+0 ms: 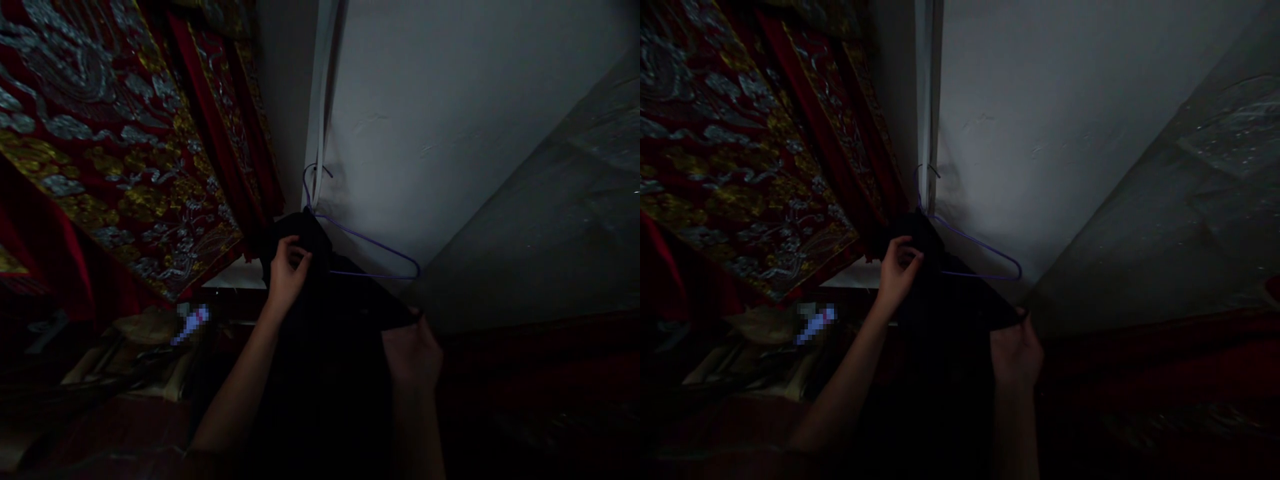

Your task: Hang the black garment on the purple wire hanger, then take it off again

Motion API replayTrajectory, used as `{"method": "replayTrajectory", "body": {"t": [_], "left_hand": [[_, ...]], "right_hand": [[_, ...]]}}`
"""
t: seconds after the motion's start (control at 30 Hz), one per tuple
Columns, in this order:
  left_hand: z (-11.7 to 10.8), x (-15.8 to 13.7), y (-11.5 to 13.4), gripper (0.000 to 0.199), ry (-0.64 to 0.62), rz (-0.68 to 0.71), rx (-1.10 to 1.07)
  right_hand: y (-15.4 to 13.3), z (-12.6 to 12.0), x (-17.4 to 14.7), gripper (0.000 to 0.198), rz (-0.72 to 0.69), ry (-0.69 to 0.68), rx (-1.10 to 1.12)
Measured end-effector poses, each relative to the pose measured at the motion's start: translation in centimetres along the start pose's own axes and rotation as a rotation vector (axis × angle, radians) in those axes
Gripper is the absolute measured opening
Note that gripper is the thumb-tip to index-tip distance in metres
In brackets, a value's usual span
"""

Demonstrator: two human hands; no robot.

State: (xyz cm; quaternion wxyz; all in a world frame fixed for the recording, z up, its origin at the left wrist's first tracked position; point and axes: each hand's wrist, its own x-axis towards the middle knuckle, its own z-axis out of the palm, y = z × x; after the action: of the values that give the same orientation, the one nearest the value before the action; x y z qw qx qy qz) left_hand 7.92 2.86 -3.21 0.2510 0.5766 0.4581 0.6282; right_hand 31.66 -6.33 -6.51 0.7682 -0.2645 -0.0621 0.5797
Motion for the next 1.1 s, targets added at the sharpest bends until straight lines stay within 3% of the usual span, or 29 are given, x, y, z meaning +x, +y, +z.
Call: {"method": "replayTrajectory", "body": {"t": [0.1, 0.23, 0.3, 0.4, 0.5, 0.57, 0.73, 0.9, 1.0, 1.1], "left_hand": [[0.1, -0.3, -0.6, 0.036, 0.066, -0.013, 0.016], [0.4, -0.3, -0.6, 0.072, 0.174, 0.042, 0.102], [0.4, 0.4, -1.0, 0.078, 0.171, 0.071, 0.151], [-0.5, 2.1, -2.7, 0.054, 0.164, -0.026, 0.108], [-2.7, 3.5, -5.1, 0.021, 0.173, -0.165, 0.014], [-4.5, 3.7, -6.6, 0.014, 0.203, -0.233, -0.023], [-8.2, 0.2, -8.6, 0.026, 0.3, -0.468, -0.181], [-9.6, -5.0, -6.9, 0.037, 0.277, -0.645, -0.312], [-9.3, -7.4, -3.6, 0.034, 0.131, -0.628, -0.32], [-8.4, -9.3, 0.9, 0.023, -0.33, -0.492, -0.205]], "right_hand": [[1.2, 0.3, -0.7, 0.02, 0.031, -0.069, -0.095], [4.6, 1.4, -1.9, 0.03, -0.081, -0.113, -0.425], [7.0, 1.7, -2.8, 0.03, -0.143, -0.181, -0.652], [10.0, 1.8, -4.3, 0.034, -0.145, -0.39, -0.925], [11.7, 1.2, -5.1, 0.037, -0.073, -0.544, -1.053], [12.1, 0.6, -5.0, 0.038, -0.025, -0.601, -1.1], [12.8, -1.3, -3.3, 0.049, 0.037, -0.495, -1.099], [13.7, -2.0, -2.6, 0.065, 0.076, -0.44, -1.081], [14.4, -1.3, -3.0, 0.069, 0.113, -0.467, -1.053], [14.7, -0.1, -3.5, 0.068, 0.2, -0.48, -0.957]]}}
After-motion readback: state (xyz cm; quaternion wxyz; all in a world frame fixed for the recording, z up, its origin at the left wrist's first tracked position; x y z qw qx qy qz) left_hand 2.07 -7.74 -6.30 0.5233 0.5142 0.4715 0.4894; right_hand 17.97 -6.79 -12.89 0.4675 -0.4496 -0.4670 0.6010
